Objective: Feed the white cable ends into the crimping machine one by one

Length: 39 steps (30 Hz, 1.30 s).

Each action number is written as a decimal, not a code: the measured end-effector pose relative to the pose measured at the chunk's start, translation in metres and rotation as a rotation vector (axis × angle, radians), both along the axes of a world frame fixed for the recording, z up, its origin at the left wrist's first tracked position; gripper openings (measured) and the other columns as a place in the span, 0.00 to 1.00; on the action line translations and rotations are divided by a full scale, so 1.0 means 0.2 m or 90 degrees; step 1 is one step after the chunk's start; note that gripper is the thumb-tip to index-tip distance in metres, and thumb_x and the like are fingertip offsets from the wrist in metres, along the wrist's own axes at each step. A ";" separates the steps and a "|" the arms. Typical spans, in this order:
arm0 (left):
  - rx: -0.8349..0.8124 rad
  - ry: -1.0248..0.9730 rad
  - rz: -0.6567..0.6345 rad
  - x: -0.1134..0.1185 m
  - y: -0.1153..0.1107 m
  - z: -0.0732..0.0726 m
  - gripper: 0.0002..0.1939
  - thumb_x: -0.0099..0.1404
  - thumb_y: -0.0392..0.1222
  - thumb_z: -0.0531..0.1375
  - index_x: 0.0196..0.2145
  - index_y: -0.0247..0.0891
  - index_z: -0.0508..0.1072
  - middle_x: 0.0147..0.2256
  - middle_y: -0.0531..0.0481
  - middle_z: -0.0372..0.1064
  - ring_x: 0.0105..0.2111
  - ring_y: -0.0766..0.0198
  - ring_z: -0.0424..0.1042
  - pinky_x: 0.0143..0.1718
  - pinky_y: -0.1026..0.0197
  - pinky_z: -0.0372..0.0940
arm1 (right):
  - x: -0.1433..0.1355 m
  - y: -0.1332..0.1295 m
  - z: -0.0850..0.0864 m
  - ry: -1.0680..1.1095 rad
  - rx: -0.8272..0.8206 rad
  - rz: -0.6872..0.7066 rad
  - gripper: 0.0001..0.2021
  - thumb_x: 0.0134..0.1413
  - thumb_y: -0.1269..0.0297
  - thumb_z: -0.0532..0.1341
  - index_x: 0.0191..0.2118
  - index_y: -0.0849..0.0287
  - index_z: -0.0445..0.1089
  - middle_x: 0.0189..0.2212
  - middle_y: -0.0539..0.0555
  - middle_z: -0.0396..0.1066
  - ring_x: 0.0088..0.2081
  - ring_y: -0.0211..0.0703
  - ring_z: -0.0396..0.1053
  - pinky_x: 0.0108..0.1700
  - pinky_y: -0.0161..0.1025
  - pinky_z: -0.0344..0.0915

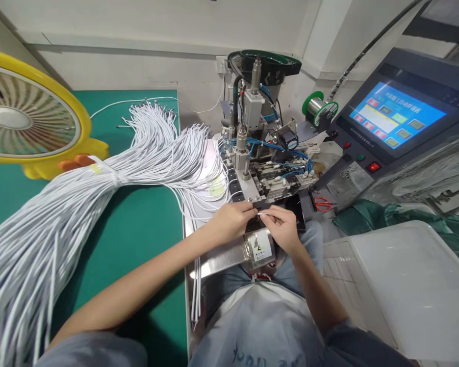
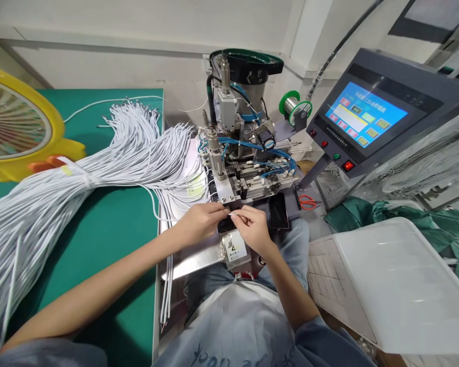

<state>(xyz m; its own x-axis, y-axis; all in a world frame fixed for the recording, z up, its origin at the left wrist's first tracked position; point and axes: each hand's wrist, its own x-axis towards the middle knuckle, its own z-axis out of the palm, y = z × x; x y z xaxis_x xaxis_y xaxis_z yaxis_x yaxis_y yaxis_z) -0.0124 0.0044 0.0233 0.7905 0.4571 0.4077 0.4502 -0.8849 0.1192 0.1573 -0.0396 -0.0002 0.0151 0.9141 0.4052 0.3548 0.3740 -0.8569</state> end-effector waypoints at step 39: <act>-0.069 0.210 0.097 0.06 -0.02 -0.14 0.10 0.61 0.28 0.51 0.35 0.32 0.71 0.32 0.48 0.65 0.24 0.65 0.68 0.22 0.63 0.59 | 0.08 0.04 -0.28 0.169 -0.297 -0.026 0.10 0.46 0.59 0.58 0.28 0.62 0.70 0.23 0.51 0.67 0.25 0.38 0.62 0.30 0.36 0.59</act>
<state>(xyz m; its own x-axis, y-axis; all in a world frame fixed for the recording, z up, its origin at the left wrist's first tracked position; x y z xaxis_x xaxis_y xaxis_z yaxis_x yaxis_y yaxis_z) -0.0006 0.0003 -0.0053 0.7914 0.6053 0.0852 0.6048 -0.7956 0.0345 0.1741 -0.0310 -0.0563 0.1017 0.9926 -0.0665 0.1092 -0.0775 -0.9910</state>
